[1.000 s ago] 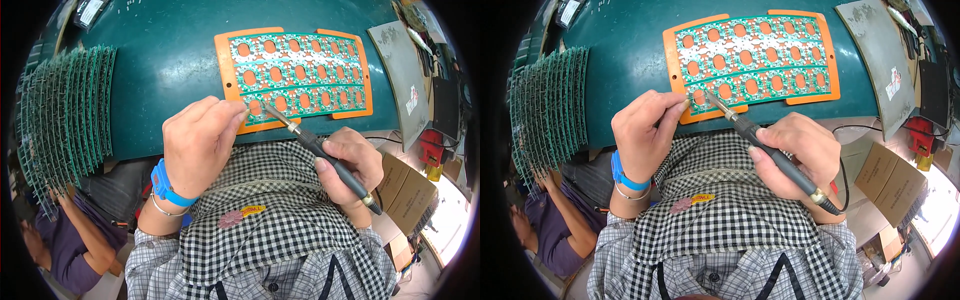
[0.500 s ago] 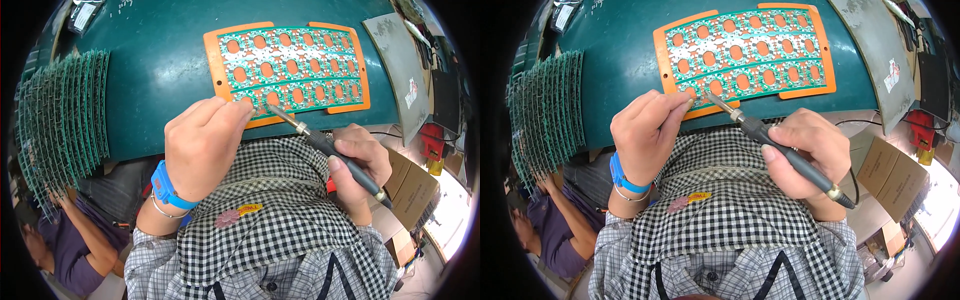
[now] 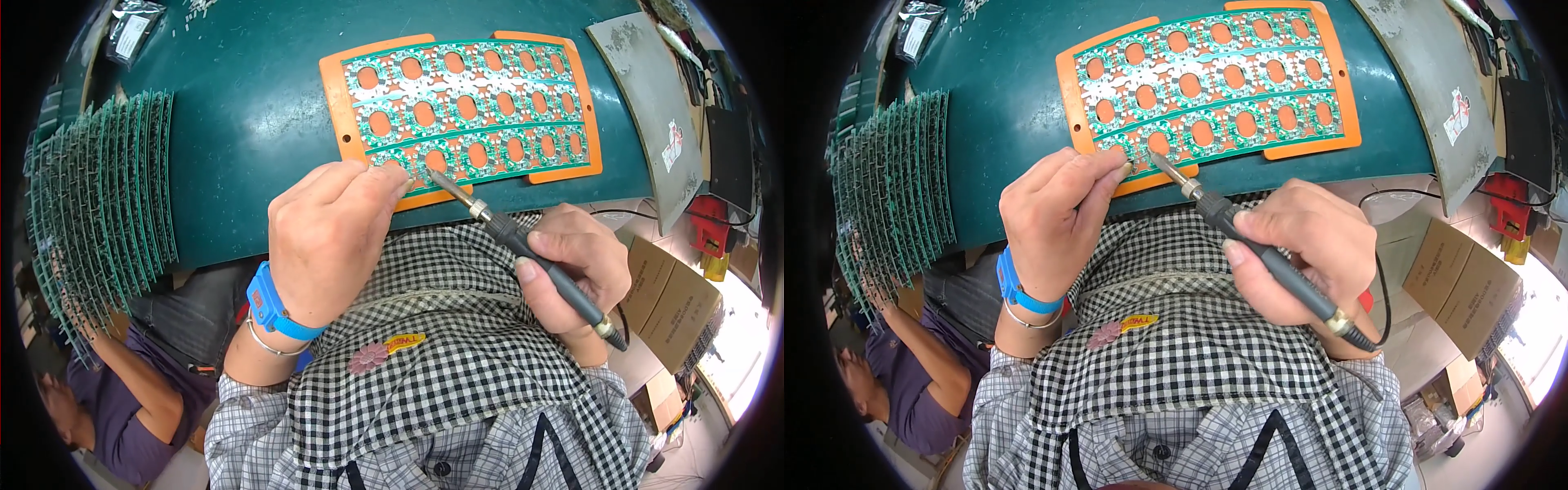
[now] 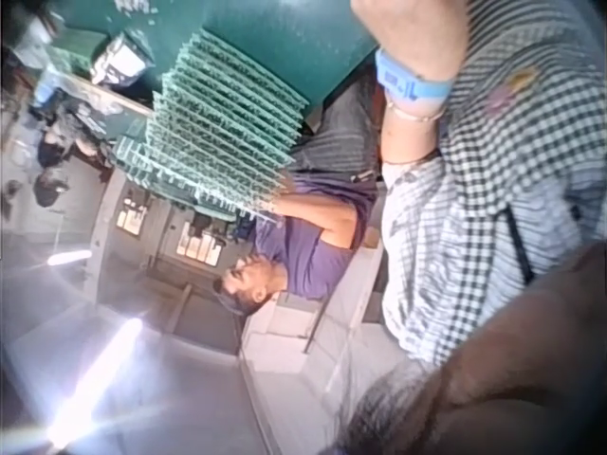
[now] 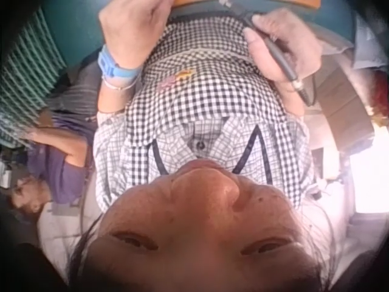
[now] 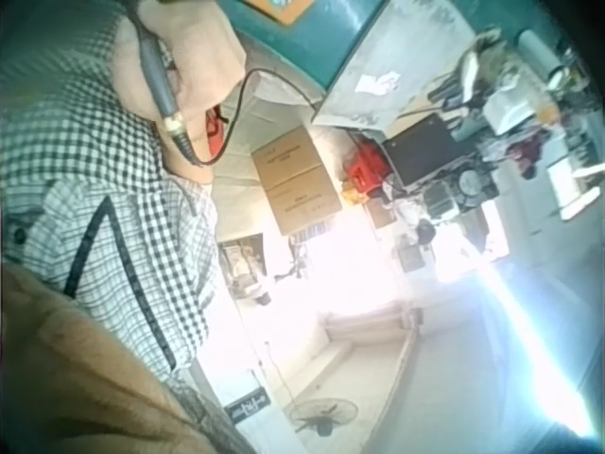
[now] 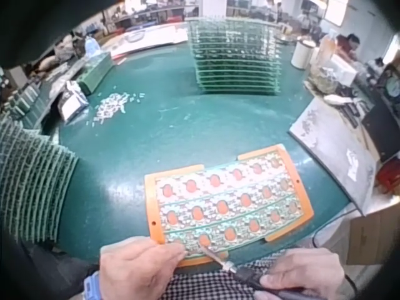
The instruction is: The person places a circuit board panel onto a fixture, solders components onto the board using a soldering iron, and removes the panel from the fixture.
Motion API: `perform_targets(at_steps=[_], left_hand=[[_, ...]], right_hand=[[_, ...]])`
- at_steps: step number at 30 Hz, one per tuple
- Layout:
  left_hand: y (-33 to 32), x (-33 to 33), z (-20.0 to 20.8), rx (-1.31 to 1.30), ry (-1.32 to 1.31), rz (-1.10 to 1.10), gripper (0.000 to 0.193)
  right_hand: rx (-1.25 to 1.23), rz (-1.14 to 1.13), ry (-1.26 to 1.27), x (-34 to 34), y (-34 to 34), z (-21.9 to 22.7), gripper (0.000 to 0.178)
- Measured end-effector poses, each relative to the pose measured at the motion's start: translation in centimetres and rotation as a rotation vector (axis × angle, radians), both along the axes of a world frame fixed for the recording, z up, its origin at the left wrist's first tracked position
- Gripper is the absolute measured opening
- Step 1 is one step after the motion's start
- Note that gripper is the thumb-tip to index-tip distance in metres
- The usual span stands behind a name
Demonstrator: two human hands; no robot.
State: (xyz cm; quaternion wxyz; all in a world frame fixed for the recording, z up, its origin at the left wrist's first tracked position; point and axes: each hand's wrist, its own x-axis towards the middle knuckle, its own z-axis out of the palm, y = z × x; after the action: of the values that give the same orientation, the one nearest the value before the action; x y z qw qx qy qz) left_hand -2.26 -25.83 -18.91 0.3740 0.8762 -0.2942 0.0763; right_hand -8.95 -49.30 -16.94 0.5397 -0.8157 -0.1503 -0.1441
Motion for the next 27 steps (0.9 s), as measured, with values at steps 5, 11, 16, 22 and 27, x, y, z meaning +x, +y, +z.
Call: perform_targets(at_steps=[5, 11, 16, 22, 27], left_hand=[[0.0, -0.4, 1.0, 0.037, 0.035, -0.046, 0.013], [-0.6, -0.7, 1.4, -0.137, 0.14, 0.089, 0.01], [-1.3, -0.2, 1.0, -0.062, 0.09, 0.048, 0.009], [-1.7, 0.1, 0.6, -0.023, 0.035, 0.05, 0.008], [-1.8, 0.2, 0.6, 0.014, 0.049, 0.042, 0.01]], right_hand=[[-0.057, 0.001, -0.048, -0.1, -0.4, -0.1, 0.019], [0.278, -0.182, -0.006, -1.0, -1.0, -1.0, 0.021], [0.165, -0.105, -0.001, -0.2, -1.2, -0.9, 0.021], [0.119, -0.069, -0.027, 0.2, -1.3, -1.2, 0.021], [0.071, -0.045, -0.047, 0.2, -1.5, -1.3, 0.022]])
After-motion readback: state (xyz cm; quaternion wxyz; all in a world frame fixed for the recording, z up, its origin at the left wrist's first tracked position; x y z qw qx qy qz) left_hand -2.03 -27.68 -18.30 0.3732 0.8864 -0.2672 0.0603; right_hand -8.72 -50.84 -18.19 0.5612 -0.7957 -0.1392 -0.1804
